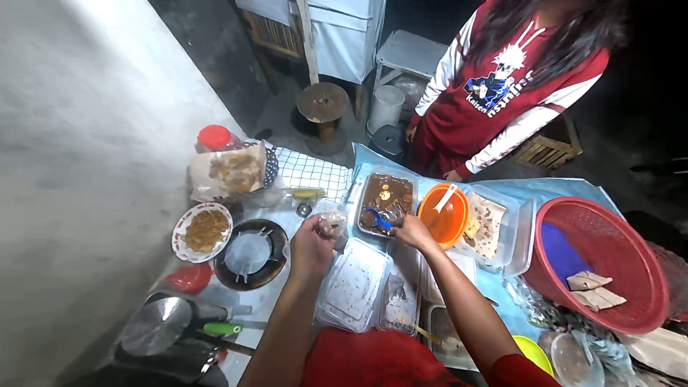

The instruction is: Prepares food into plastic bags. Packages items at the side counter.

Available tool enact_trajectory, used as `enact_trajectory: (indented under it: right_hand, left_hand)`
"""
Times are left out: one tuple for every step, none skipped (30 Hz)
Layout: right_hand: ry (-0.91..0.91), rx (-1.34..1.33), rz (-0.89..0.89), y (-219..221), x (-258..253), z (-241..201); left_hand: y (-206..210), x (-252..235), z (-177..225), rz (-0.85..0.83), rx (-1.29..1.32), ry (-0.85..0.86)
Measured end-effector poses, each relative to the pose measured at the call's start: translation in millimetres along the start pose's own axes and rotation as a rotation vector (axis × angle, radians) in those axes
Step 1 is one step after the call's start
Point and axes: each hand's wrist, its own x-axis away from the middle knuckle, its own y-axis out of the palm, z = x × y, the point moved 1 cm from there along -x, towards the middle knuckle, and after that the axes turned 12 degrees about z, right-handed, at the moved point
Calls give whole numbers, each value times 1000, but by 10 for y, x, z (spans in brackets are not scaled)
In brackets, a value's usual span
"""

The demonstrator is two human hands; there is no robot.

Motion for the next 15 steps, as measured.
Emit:
enact_trajectory:
  right_hand:
    - [17,-39,8,-4,9,22]
    - [42,-72,14,-26,24,35]
    - [66,-106,19,-53,44,46]
    - [85,-136,25,-85,63,57]
    - [95,-160,34,-128,92,66]
    - [97,-177,48,-186,133,71]
    - [95,-191,61,-262,181,67]
    - [86,-209,83,-344,233,57]
    - [71,-225,102,-433,281,47]
    - [48,-237,114,-534,325,32]
    - [16,-244,127,-639,372,14]
    - [-14,-248,142,-750,422,-14]
    - [-41,-249,161,-864,473,-53]
    - [-65,-251,175,-981,532,-104]
    - [-91,-249,184,-1092,591,-156]
  left_hand:
    - [23,-14,-6,-6,-44,28]
    - [48,-25,-8,-14,-83,54]
    - [75,-29,-5,-26,-104,74]
    - [105,-35,-3,-42,-119,91]
    - [139,-40,-3,-61,-132,109]
    - [176,-44,-9,-86,-146,121]
    - [215,-54,-19,-112,-161,129]
    - [257,-62,-32,-132,-180,136]
    - [303,-72,-46,-147,-203,146]
    - [351,-85,-64,-154,-221,157]
    - [399,-97,-85,-159,-237,167]
    - [451,-101,-106,-164,-252,174]
    - [508,-102,-125,-164,-267,179]
    - [565,-106,-146,-167,-279,179]
    - [618,-109,-169,-174,-286,174]
